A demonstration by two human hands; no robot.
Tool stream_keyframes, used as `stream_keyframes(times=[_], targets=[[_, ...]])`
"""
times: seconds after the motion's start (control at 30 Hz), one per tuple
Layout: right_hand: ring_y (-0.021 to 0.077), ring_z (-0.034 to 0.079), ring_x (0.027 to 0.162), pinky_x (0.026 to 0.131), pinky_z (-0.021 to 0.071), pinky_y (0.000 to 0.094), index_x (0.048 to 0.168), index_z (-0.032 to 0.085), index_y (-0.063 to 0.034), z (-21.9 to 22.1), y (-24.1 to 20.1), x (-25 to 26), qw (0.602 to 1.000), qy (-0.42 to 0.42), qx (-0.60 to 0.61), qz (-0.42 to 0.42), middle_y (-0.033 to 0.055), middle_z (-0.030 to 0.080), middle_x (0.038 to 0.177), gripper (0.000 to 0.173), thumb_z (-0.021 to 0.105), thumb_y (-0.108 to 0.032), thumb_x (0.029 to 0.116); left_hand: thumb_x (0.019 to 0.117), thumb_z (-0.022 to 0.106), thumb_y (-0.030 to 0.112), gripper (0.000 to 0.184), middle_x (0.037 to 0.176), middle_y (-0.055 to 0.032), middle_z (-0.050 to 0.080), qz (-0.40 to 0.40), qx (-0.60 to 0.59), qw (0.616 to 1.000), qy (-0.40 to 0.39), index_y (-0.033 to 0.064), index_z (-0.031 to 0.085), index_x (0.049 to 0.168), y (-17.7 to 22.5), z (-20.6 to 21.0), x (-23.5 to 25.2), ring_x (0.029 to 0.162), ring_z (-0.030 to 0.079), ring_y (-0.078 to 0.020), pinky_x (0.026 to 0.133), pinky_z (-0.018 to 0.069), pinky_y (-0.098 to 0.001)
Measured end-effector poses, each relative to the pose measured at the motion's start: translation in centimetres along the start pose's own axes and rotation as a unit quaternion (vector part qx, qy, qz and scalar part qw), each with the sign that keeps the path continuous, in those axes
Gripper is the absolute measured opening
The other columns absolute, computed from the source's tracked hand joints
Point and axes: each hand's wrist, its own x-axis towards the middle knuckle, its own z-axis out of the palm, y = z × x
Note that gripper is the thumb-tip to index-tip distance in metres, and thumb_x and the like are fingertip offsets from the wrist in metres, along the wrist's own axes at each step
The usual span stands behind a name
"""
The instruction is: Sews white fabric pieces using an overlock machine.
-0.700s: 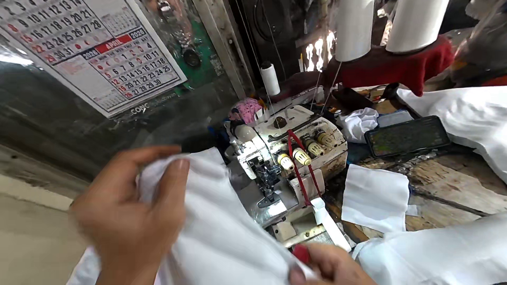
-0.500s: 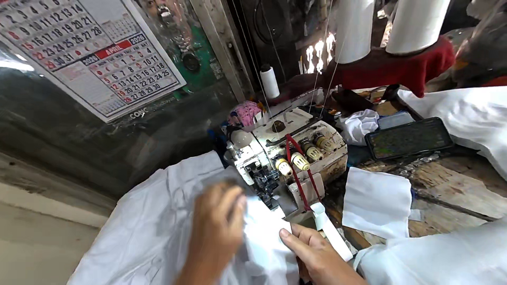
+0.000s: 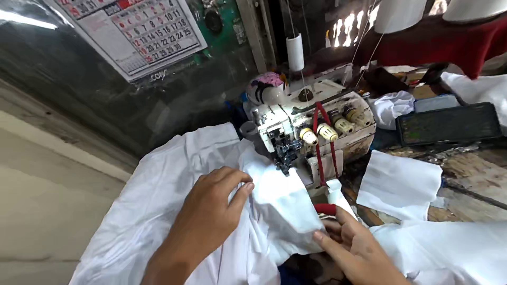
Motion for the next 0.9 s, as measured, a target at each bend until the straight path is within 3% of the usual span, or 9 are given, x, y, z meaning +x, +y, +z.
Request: stream_keyframes(times=[0.07,0.17,0.27,0.37,0.47,0.6,0.7,0.8,0.9], targets=[[0.0228,0.074,0.095,0.081,0.0654,0.0383,0.137,0.051,-0.0039,-0.4,0.3,-0.1,1.0,0.01,-0.007,-0.006,0.0078,0.074,0.111,0.044,0.068,-0.015,0.0981,0.1032,0.053,0.041,0.027,0.096,0.0089,0.068,0.019,-0.017,0.998,-0.056,0.0248,0.074,0.104,-0.3,-0.8,-1.8,0.09,0.067,-0.0072,0.077,0.0605,-0.0354],[0.0228,0.075,0.094,0.078,0.066,0.0369,0.135,0.055,-0.007,-0.8,0.3,-0.3,0.999,0.039,-0.028,-0.009,0.007,0.074,0.112,0.042,0.07,-0.018,0.0972,0.0979,0.061,0.019,0.019,0.102,-0.0025,0.07,0.092,0.002,0.984,-0.155,0.0252,0.076,0.107,-1.1,2.2,-4.6,0.095,0.067,-0.0231,0.079,0.0567,-0.0477],[0.0208,0.072,0.102,0.079,0.0656,0.0356,0.135,0.056,-0.0059,-1.1,0.2,-0.6,0.99,0.083,-0.095,-0.065,0.0063,0.069,0.122,0.045,0.07,-0.024,0.0961,0.0966,0.063,0.024,0.016,0.099,-0.0007,0.068,0.114,0.034,0.984,-0.133,0.0297,0.078,0.101,-1.7,4.3,-5.7,0.092,0.065,-0.0211,0.078,0.0538,-0.0434],[0.0184,0.071,0.097,0.071,0.0636,0.0323,0.129,0.061,-0.0082,-1.1,-0.2,-1.2,0.978,0.122,-0.133,-0.104,0.0034,0.07,0.117,0.037,0.068,-0.025,0.0963,0.0978,0.061,0.028,0.015,0.103,0.0044,0.067,0.109,0.023,0.987,-0.119,0.0323,0.076,0.101,-1.1,3.1,-5.8,0.094,0.064,-0.0159,0.08,0.0534,-0.0397],[0.0172,0.072,0.097,0.075,0.0637,0.0318,0.127,0.062,-0.0064,0.1,-1.4,-2.1,0.989,0.077,-0.107,-0.073,0.0039,0.072,0.116,0.032,0.066,-0.021,0.0991,0.0954,0.066,0.025,0.015,0.103,-0.0001,0.067,0.107,0.037,0.982,-0.152,0.0319,0.078,0.103,-1.5,3.7,-5.7,0.095,0.064,-0.0211,0.081,0.053,-0.0447],[0.0172,0.072,0.091,0.073,0.0638,0.0344,0.128,0.061,-0.0062,0.8,-0.9,-2.1,0.994,-0.001,-0.066,-0.089,0.0032,0.072,0.111,0.03,0.065,-0.017,0.1004,0.1007,0.058,0.04,0.019,0.103,0.0079,0.065,0.126,-0.03,0.985,-0.115,0.0331,0.075,0.1,-0.6,2.6,-4.9,0.098,0.061,-0.0122,0.083,0.0516,-0.0384],[0.022,0.073,0.101,0.081,0.0647,0.0396,0.132,0.057,-0.0029,2.4,-0.9,-1.7,0.997,-0.036,0.019,-0.064,0.0076,0.072,0.117,0.031,0.058,-0.019,0.1048,0.1024,0.053,0.037,0.02,0.109,0.0114,0.066,0.13,-0.049,0.982,-0.13,0.0306,0.072,0.102,1.5,1.4,-3.8,0.104,0.061,-0.0095,0.088,0.05,-0.0386],[0.0203,0.072,0.102,0.081,0.0641,0.0369,0.129,0.06,-0.003,3.3,-1.3,-1.7,0.998,-0.032,0.033,-0.032,0.0063,0.072,0.118,0.029,0.057,-0.019,0.1048,0.0895,0.066,0.015,0.018,0.096,0.0008,0.066,0.127,0.023,0.974,-0.184,0.0287,0.074,0.097,1.3,2.6,-3.8,0.093,0.063,-0.0215,0.08,0.0505,-0.0476],[0.0188,0.073,0.094,0.075,0.0643,0.0354,0.128,0.061,-0.0057,2.1,-0.8,-2.2,0.999,-0.037,0.009,-0.018,0.0043,0.073,0.112,0.028,0.06,-0.02,0.1034,0.0873,0.075,0.022,0.012,0.095,-0.0051,0.066,0.112,0.013,0.973,-0.203,0.0294,0.078,0.097,-0.9,4.4,-4.8,0.092,0.064,-0.0258,0.081,0.0512,-0.0503]])
